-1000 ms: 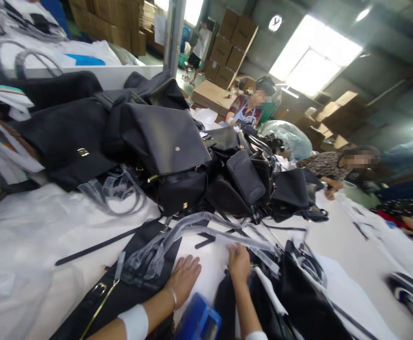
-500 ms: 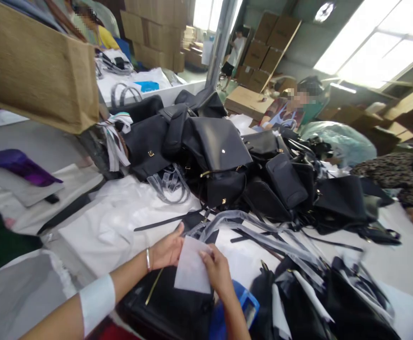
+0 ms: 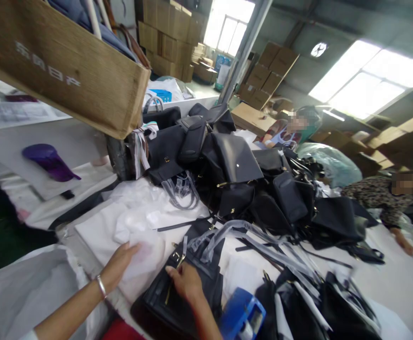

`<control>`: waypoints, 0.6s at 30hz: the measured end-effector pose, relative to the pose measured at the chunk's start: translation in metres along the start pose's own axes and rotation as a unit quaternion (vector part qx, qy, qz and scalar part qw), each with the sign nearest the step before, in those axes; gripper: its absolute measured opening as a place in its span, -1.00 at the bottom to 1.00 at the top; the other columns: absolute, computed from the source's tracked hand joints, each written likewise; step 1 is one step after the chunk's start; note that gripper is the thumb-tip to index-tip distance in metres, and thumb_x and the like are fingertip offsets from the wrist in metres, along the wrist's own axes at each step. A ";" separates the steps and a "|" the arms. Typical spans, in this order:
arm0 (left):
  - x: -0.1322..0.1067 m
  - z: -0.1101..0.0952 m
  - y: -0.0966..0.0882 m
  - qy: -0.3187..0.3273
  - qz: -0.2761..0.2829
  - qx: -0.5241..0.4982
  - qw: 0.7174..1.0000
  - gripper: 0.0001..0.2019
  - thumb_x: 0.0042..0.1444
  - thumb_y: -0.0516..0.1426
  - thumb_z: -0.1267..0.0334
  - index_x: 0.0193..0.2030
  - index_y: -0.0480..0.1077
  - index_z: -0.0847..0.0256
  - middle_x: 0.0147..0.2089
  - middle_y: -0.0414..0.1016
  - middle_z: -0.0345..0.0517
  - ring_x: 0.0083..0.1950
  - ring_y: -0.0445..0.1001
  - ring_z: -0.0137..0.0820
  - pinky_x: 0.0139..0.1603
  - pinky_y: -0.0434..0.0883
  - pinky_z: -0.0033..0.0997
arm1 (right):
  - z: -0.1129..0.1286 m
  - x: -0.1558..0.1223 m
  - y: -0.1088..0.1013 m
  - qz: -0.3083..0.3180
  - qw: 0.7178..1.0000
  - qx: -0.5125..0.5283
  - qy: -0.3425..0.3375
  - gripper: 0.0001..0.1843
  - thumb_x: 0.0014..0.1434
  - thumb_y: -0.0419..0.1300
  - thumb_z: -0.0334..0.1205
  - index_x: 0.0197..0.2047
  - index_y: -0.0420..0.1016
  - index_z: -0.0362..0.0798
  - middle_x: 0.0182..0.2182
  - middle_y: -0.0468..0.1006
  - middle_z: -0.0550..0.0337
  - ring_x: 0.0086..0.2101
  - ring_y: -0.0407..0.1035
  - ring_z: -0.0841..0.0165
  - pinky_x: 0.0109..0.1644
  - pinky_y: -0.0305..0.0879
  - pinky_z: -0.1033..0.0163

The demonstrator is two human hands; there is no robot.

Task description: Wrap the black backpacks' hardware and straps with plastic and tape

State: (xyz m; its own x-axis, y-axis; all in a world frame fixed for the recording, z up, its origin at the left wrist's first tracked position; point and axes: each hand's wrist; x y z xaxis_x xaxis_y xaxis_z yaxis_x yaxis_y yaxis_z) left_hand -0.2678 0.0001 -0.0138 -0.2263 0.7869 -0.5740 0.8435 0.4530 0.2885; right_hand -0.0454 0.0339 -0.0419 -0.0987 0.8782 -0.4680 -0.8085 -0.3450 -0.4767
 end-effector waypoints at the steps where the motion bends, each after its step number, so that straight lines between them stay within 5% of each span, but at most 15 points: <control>1: 0.000 -0.004 -0.005 0.007 0.001 0.017 1.000 -0.61 -0.05 0.29 0.14 -0.08 0.44 0.27 -0.15 0.62 -0.01 -0.14 0.57 -0.22 -0.10 0.46 -0.33 | -0.001 -0.001 0.007 -0.004 1.000 0.013 0.016 -0.66 -0.19 0.36 -0.03 -0.66 0.29 0.00 -0.68 0.33 0.28 -0.59 0.20 0.37 -0.50 -0.06 0.30; 8: 0.004 -0.017 0.002 -0.004 0.058 0.051 0.997 -0.61 -0.08 0.27 0.10 -0.15 0.48 0.30 -0.19 0.62 0.02 -0.15 0.56 -0.13 -0.07 0.43 -0.21 | 0.019 0.003 0.028 0.027 0.988 0.145 0.043 -0.72 -0.16 0.26 -0.12 -0.56 0.21 0.00 -0.70 0.20 0.41 -0.63 0.11 0.47 -0.56 0.02 0.36; 13: 0.012 -0.015 0.023 -0.008 0.152 0.046 0.987 -0.67 0.00 0.18 0.20 -0.10 0.47 0.31 -0.19 0.61 0.01 -0.16 0.53 -0.16 -0.07 0.39 -0.21 | 0.042 -0.007 0.020 0.058 0.953 0.292 -0.055 -0.64 -0.07 0.26 -0.09 -0.22 0.28 -0.01 -0.65 0.15 0.50 -0.67 0.00 0.52 -0.60 -0.02 0.40; 18: 0.010 -0.023 0.046 -0.027 0.227 0.051 0.972 -0.70 -0.01 0.17 0.29 -0.10 0.49 0.28 -0.20 0.61 -0.02 -0.19 0.52 -0.22 -0.09 0.36 -0.26 | 0.061 -0.017 0.007 0.016 0.969 0.200 -0.146 -0.70 0.11 0.20 -0.16 -0.08 0.38 -0.03 -0.55 0.25 0.40 -0.54 0.15 0.48 -0.47 0.11 0.39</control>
State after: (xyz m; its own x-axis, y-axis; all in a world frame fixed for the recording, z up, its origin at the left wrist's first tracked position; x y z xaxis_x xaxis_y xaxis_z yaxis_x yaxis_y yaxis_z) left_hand -0.2427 0.0387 0.0111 0.2036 0.8716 -0.4459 0.8956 0.0182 0.4446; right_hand -0.0849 0.0368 0.0082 -0.2410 0.9453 -0.2199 -0.9564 -0.2698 -0.1120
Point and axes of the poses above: each hand's wrist, its own x-axis towards the middle knuckle, its own y-axis out of the palm, z = x × y
